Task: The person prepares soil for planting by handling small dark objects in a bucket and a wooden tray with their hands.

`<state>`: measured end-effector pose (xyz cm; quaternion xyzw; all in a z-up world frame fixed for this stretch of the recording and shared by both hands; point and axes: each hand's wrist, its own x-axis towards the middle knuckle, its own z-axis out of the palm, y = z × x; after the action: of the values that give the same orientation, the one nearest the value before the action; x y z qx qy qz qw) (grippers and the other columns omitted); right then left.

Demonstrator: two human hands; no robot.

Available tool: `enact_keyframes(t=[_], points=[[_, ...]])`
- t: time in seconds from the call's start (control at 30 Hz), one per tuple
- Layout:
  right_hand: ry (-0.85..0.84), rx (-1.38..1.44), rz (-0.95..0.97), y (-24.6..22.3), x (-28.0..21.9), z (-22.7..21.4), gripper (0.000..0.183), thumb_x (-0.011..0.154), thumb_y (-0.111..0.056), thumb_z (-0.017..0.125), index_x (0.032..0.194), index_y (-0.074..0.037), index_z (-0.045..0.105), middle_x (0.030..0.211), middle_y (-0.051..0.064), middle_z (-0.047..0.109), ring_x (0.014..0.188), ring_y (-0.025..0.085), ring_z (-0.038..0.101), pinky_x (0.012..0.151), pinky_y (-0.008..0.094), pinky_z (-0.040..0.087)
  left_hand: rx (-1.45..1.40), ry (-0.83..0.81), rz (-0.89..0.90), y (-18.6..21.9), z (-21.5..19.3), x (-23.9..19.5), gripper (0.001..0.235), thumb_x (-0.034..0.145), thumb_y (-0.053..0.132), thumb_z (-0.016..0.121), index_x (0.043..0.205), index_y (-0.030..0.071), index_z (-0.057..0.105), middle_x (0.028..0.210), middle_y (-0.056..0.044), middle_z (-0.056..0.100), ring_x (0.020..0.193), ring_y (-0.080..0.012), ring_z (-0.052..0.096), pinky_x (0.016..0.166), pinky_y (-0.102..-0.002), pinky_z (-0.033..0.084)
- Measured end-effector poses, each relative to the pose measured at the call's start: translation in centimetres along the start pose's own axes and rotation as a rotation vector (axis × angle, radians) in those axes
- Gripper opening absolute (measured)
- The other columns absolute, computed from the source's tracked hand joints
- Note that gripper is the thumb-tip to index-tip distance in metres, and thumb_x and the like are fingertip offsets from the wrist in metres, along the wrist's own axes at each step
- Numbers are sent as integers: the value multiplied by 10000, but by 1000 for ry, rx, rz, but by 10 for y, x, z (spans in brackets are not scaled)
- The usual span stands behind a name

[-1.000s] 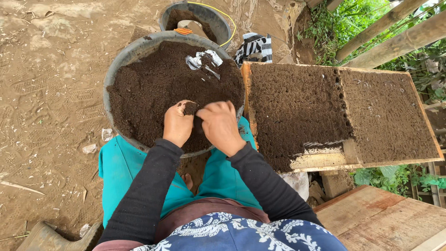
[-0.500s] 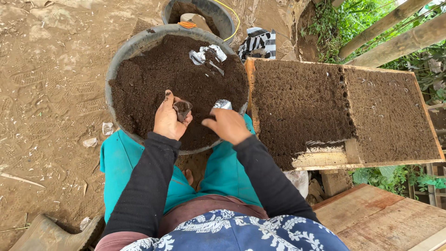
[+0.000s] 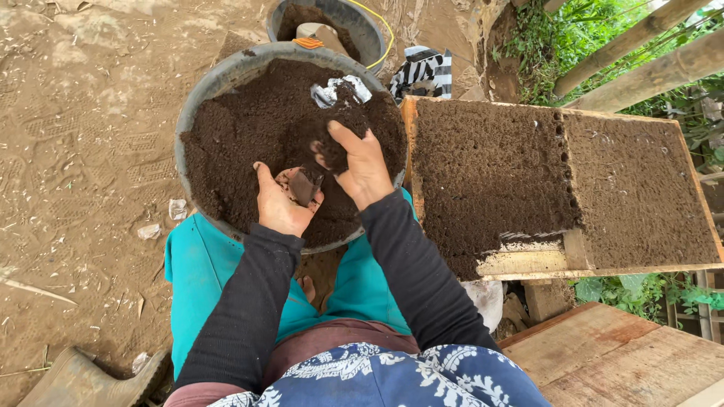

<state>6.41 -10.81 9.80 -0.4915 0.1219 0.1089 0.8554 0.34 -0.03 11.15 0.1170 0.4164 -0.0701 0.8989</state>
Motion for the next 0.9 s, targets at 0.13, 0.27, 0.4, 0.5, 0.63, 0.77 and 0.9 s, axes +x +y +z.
enact_keyframes(t=[0.13, 0.27, 0.4, 0.5, 0.63, 0.77, 0.9], points=[[-35, -25, -179, 15, 3, 9, 459, 755, 8, 692, 1175, -17, 508, 1047, 213, 580, 987, 361, 581, 744, 524, 528, -44, 20, -64, -1, -4, 9, 774, 897, 533, 462, 1473, 136, 130, 1443, -151, 286, 1260, -331, 410, 1053, -467, 422], [-131, -115, -396, 22, -5, 16, 290, 714, 57, 658, 975, -44, 583, 878, 102, 634, 874, 199, 607, 694, 388, 544, -75, 44, -54, -10, -16, 43, 779, 874, 562, 488, 1457, 128, 210, 1422, -161, 331, 1240, -328, 430, 1036, -487, 433], [-258, -359, -377, 6, -36, 11, 222, 859, -60, 589, 1076, -46, 545, 954, 127, 598, 937, 220, 563, 810, 422, 486, -71, -2, -5, -9, 0, 7, 758, 890, 549, 448, 1457, 104, 214, 1439, -168, 296, 1292, -341, 369, 1062, -498, 401], [-182, -537, -417, -3, -58, 8, 208, 879, -134, 612, 1048, -52, 521, 896, 83, 553, 920, 154, 518, 790, 385, 477, 55, -23, 77, -15, 2, 7, 718, 895, 470, 470, 1431, 37, 270, 1441, -221, 283, 1306, -367, 352, 1101, -512, 356], [-159, -800, -333, 10, -48, -31, 325, 704, -134, 749, 958, -88, 552, 804, 47, 588, 817, 143, 567, 711, 326, 466, 34, -40, 203, -35, -20, 63, 637, 884, 544, 382, 879, -37, 642, 790, -207, 575, 691, -262, 549, 589, -320, 477], [-25, -815, -425, -13, -32, -109, 232, 705, -97, 718, 890, -101, 577, 715, 12, 544, 747, 111, 529, 641, 273, 434, 366, -99, 363, -37, -17, 58, 536, 912, 430, 415, 747, -25, 645, 472, -137, 459, 395, -224, 479, 391, -269, 430], [221, -940, -440, -81, -72, -198, 83, 860, -148, 594, 843, -152, 513, 840, 24, 578, 733, 175, 559, 688, 380, 500, 1365, -595, 934, -15, -67, 70, 359, 853, -43, 307, 1134, -88, 526, 720, -163, 544, 673, -219, 562, 682, -256, 453]])
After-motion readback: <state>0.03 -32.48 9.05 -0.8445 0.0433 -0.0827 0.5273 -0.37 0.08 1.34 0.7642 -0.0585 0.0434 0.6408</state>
